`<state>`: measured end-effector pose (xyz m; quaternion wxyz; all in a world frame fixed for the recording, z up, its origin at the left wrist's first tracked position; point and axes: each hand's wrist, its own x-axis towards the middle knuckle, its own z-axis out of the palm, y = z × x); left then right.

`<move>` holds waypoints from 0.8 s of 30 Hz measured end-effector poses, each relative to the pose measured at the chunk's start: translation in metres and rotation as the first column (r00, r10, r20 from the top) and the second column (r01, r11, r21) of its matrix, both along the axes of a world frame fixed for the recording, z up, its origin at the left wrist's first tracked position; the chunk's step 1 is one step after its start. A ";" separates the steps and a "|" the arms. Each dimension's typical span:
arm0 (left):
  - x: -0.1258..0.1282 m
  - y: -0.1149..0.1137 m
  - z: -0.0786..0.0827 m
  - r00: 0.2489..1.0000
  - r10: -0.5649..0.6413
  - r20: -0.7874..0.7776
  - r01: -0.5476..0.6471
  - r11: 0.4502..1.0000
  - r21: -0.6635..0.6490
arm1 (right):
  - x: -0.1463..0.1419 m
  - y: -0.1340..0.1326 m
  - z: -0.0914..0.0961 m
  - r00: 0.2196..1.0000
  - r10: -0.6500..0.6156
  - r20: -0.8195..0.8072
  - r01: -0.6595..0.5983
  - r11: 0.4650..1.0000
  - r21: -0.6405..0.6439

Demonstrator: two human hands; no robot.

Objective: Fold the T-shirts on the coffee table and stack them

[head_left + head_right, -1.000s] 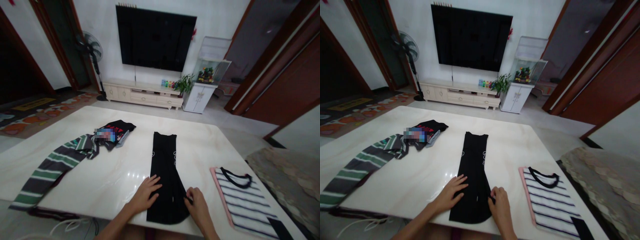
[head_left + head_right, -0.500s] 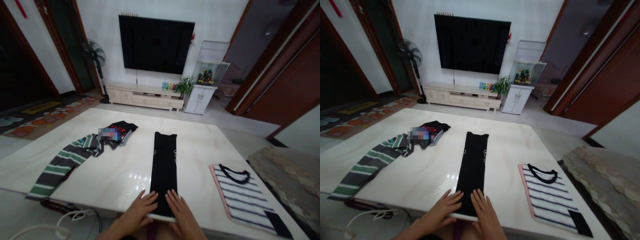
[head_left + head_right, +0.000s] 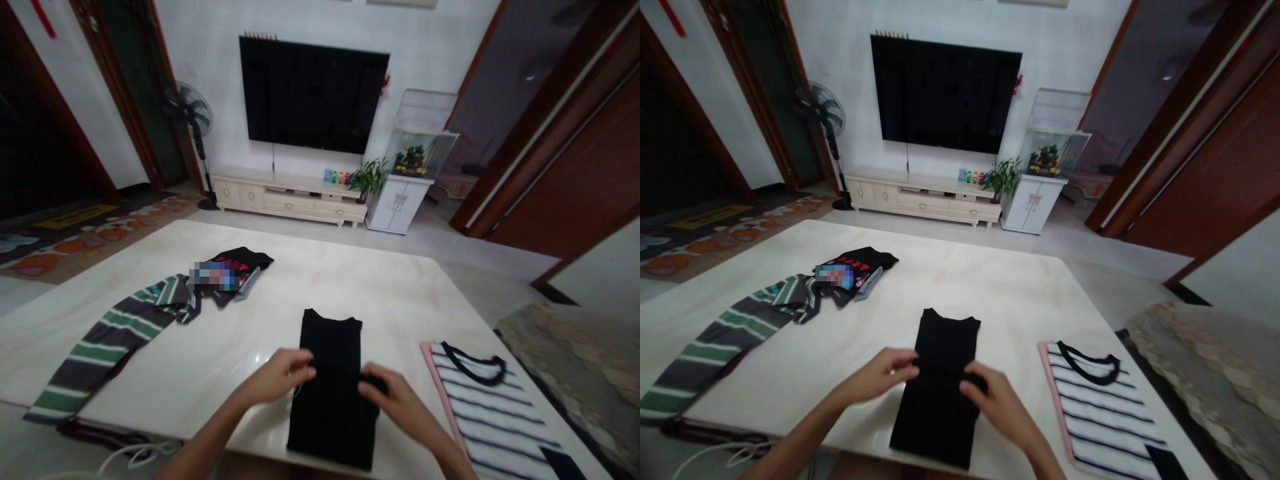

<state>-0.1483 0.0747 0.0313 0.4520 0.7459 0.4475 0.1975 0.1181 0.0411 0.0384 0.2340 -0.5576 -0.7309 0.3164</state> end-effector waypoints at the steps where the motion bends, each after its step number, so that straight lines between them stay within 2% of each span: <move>1: 0.010 0.028 0.001 0.996 0.086 -0.014 -0.084 0.994 0.064 | -0.002 0.030 0.005 0.996 -0.083 -0.015 0.083 0.997 0.003; 4: 0.035 0.096 -0.009 0.939 0.302 -0.166 -0.274 0.946 0.172 | -0.011 0.108 -0.002 0.967 -0.251 0.050 0.252 0.968 -0.017; 6: 0.043 0.119 -0.022 0.896 0.380 -0.230 -0.340 0.920 0.194 | -0.017 0.135 -0.019 0.936 -0.329 0.124 0.336 0.941 -0.046; 10: 0.044 0.126 -0.044 0.856 0.442 -0.268 -0.403 0.895 0.190 | -0.023 0.142 -0.047 0.882 -0.422 0.212 0.445 0.892 -0.075; 13: 0.046 0.127 -0.043 0.883 0.405 -0.237 -0.381 0.914 0.140 | -0.024 0.140 -0.044 0.894 -0.411 0.179 0.431 0.897 -0.095; 16: 0.047 0.130 -0.015 0.931 0.331 -0.151 -0.317 0.942 0.111 | -0.020 0.137 -0.014 0.917 -0.394 0.067 0.395 0.919 0.002; 19: 0.041 0.120 0.033 0.957 0.275 0.089 -0.288 0.934 0.211 | -0.012 0.117 0.032 0.917 -0.392 -0.075 0.399 0.899 0.182; 22: 0.028 0.093 0.072 0.922 0.083 0.377 -0.241 0.887 0.394 | -0.008 0.077 0.061 0.933 -0.289 -0.216 0.359 0.811 0.462; 24: 0.020 0.072 0.078 0.917 -0.018 0.398 -0.186 0.863 0.470 | -0.009 0.048 0.060 0.967 -0.163 -0.193 0.250 0.729 0.637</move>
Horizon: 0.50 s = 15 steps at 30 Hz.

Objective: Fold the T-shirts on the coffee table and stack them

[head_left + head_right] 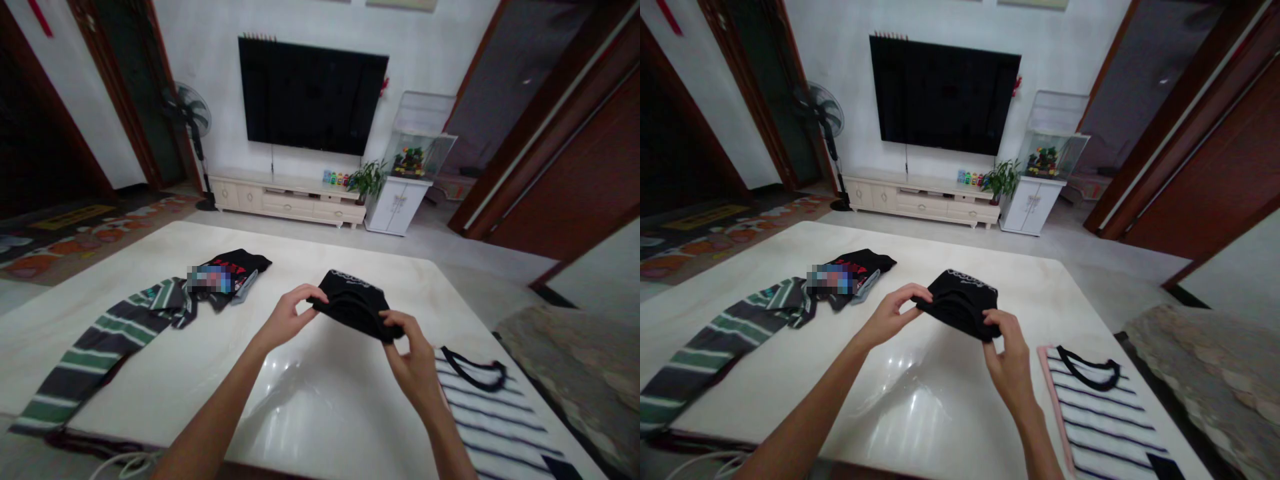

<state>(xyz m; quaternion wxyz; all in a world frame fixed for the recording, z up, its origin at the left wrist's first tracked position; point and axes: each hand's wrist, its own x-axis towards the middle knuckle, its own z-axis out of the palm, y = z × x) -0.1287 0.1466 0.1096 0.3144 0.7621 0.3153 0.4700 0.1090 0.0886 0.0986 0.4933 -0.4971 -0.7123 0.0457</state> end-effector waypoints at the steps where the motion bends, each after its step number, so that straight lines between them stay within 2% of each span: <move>1: -0.004 -0.010 -0.004 0.999 -0.007 -0.041 0.008 1.000 0.014 | -0.001 -0.014 -0.007 0.997 0.039 0.061 -0.041 0.998 0.044; 3: -0.013 -0.027 -0.024 0.979 0.005 -0.206 -0.002 1.000 0.015 | -0.004 -0.040 -0.028 0.975 0.117 0.192 -0.112 0.993 -0.034; 5: -0.020 -0.043 -0.051 0.908 0.029 -0.418 -0.033 0.999 -0.003 | -0.001 -0.057 -0.051 0.939 0.227 0.257 -0.169 0.958 -0.231; 7: -0.022 -0.060 -0.074 0.824 0.019 -0.567 -0.055 0.997 -0.046 | 0.008 -0.061 -0.070 0.937 0.268 0.223 -0.160 0.899 -0.408; 8: -0.018 -0.069 -0.082 0.798 0.010 -0.603 -0.064 0.996 -0.068 | 0.014 -0.056 -0.076 0.956 0.227 0.183 -0.123 0.883 -0.453; 10: -0.001 -0.087 -0.092 0.775 -0.020 -0.632 -0.056 0.993 -0.101 | 0.026 -0.033 -0.085 0.992 0.065 0.113 -0.003 0.878 -0.480; 12: 0.029 -0.106 -0.097 0.766 -0.059 -0.640 -0.010 0.994 -0.105 | 0.035 0.003 -0.092 0.994 -0.073 0.086 0.106 0.871 -0.480; 15: 0.079 -0.124 -0.110 0.751 -0.103 -0.652 0.070 0.995 -0.076 | 0.037 0.057 -0.104 0.980 -0.174 0.099 0.200 0.841 -0.502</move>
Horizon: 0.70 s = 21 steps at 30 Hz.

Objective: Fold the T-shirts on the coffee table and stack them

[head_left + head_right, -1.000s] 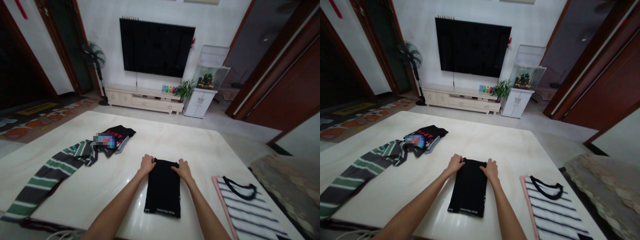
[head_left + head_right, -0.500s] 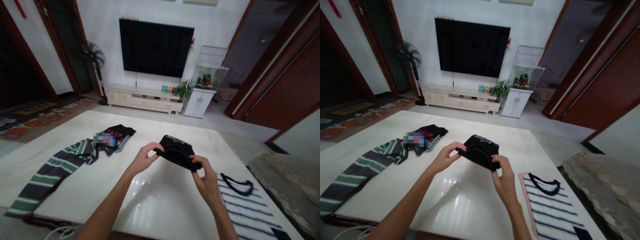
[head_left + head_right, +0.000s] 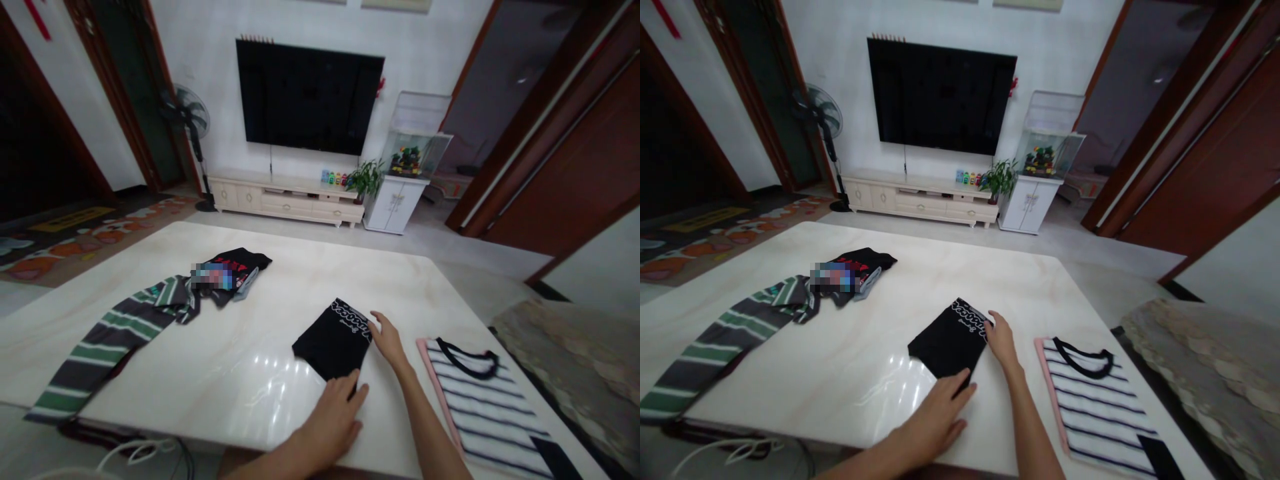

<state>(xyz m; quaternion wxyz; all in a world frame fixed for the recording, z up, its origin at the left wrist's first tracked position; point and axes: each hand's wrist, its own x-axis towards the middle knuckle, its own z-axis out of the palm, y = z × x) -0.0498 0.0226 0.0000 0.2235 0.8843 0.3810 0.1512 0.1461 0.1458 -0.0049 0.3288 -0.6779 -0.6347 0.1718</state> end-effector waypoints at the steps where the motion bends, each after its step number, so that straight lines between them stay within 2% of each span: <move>1: 0.013 -0.002 -0.006 1.000 -0.012 -0.017 0.012 1.000 0.016 | -0.001 0.013 -0.005 1.000 -0.025 0.003 0.025 0.999 -0.020; 3: 0.026 0.000 -0.018 0.997 0.005 -0.082 -0.002 0.999 0.032 | -0.003 0.025 -0.013 0.998 -0.067 0.007 0.067 0.996 -0.061; 6: 0.009 0.015 -0.030 0.986 0.070 -0.153 -0.069 0.998 0.011 | 0.002 0.010 -0.022 0.992 -0.125 0.004 0.125 0.987 -0.101; 10: -0.048 0.046 -0.031 0.985 0.133 -0.107 -0.129 0.991 0.041 | -0.006 -0.058 -0.036 0.975 -0.221 -0.010 0.219 0.970 -0.103; 13: -0.078 0.077 -0.027 0.981 0.172 -0.094 -0.164 0.983 0.085 | -0.052 -0.123 -0.056 0.973 -0.227 -0.030 0.224 0.970 -0.100; 15: -0.085 0.100 -0.024 0.974 0.201 -0.102 -0.189 0.975 0.114 | -0.095 -0.158 -0.068 0.991 -0.094 -0.093 0.089 0.995 -0.048; 16: -0.086 0.111 -0.022 0.967 0.233 -0.107 -0.220 0.968 0.122 | -0.115 -0.170 -0.070 0.993 0.047 -0.106 -0.051 0.998 -0.036; 18: -0.084 0.128 -0.021 0.931 0.353 -0.096 -0.341 0.932 0.120 | -0.140 -0.178 -0.065 0.950 0.288 -0.117 -0.287 0.958 0.021; 19: -0.082 0.133 -0.021 0.898 0.434 -0.077 -0.425 0.899 0.108 | -0.143 -0.174 -0.057 0.934 0.340 -0.107 -0.335 0.940 0.057; 21: -0.075 0.130 -0.024 0.819 0.574 -0.014 -0.572 0.817 0.071 | -0.132 -0.153 -0.038 0.954 0.298 -0.043 -0.290 0.948 0.133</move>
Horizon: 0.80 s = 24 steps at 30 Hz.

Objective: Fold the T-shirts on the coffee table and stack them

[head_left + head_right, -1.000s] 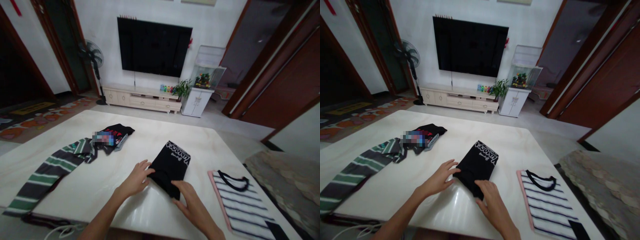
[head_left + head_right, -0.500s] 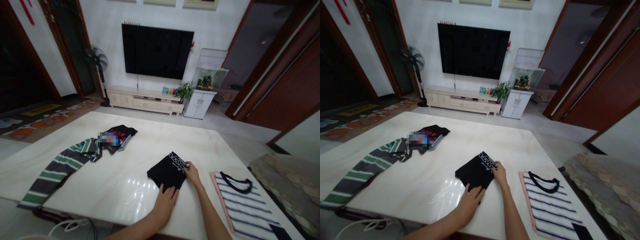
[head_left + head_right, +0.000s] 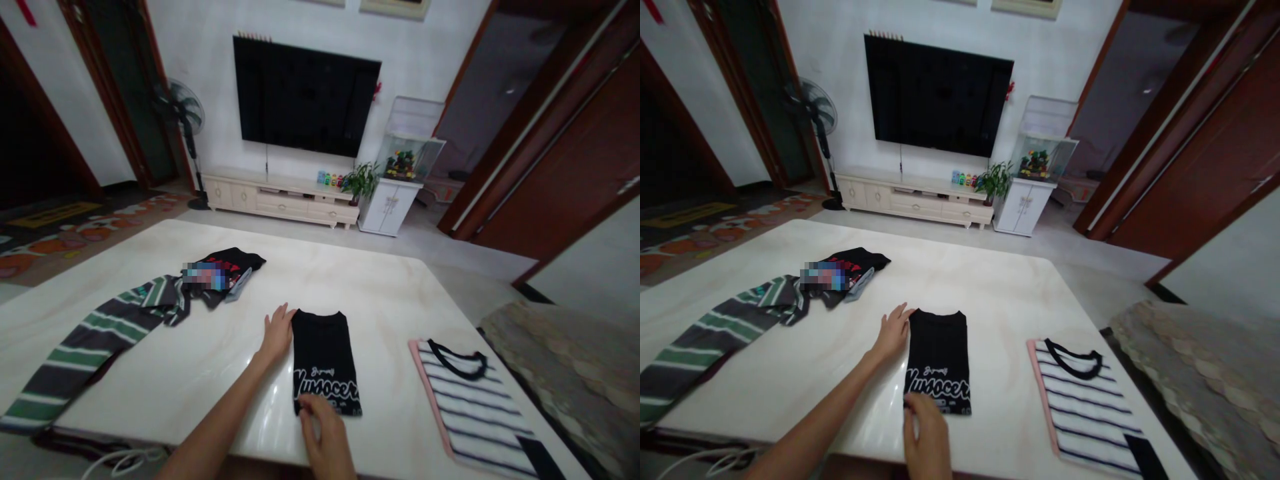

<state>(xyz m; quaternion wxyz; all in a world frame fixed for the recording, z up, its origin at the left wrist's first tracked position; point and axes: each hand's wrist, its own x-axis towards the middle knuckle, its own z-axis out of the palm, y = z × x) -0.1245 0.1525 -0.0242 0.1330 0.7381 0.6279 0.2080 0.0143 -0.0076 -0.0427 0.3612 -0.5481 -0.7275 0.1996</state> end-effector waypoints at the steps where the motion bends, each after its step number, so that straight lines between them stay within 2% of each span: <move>1: 0.005 -0.007 -0.004 0.998 0.045 0.035 -0.045 0.999 0.003 | 0.011 0.014 0.009 0.996 -0.075 0.045 0.073 0.997 0.038; 2: 0.010 -0.017 -0.009 0.997 0.056 0.058 -0.057 0.998 0.004 | 0.024 0.030 0.015 0.982 -0.152 0.112 0.146 0.988 0.059; 4: 0.021 -0.044 -0.022 0.998 0.015 0.062 -0.015 1.000 0.002 | 0.046 0.057 0.016 0.924 -0.258 0.281 0.264 0.964 0.017; 6: 0.031 -0.071 -0.035 0.998 -0.026 0.054 0.026 1.000 0.002 | 0.058 0.074 0.005 0.856 -0.285 0.432 0.343 0.938 -0.061; 8: 0.034 -0.090 -0.043 0.995 -0.038 0.090 0.037 0.999 0.012 | 0.060 0.080 -0.010 0.820 -0.269 0.505 0.368 0.924 -0.106; 11: 0.030 -0.101 -0.042 0.969 -0.065 0.237 0.061 0.998 0.024 | 0.055 0.074 -0.020 0.851 -0.279 0.445 0.361 0.926 -0.109; 13: 0.025 -0.102 -0.038 0.927 -0.070 0.368 0.072 0.997 0.006 | 0.053 0.067 -0.017 0.883 -0.301 0.361 0.356 0.930 -0.095; 15: 0.023 -0.103 -0.035 0.864 -0.019 0.502 0.058 0.996 -0.062 | 0.054 0.061 -0.010 0.905 -0.356 0.232 0.391 0.912 -0.125; 18: 0.024 -0.111 -0.032 0.722 0.180 0.668 0.013 0.962 -0.273 | 0.060 0.057 -0.003 0.888 -0.457 0.043 0.450 0.850 -0.275; 20: 0.026 -0.121 -0.029 0.560 0.343 0.754 0.045 0.896 -0.441 | 0.067 0.057 0.000 0.882 -0.470 -0.021 0.432 0.827 -0.360; 22: 0.029 -0.135 -0.024 0.363 0.450 0.816 0.190 0.822 -0.537 | 0.074 0.055 0.003 0.899 -0.433 -0.069 0.370 0.833 -0.411; 24: 0.033 -0.151 -0.020 0.214 0.486 0.847 0.381 0.757 -0.531 | 0.083 0.048 0.009 0.915 -0.379 -0.136 0.284 0.848 -0.448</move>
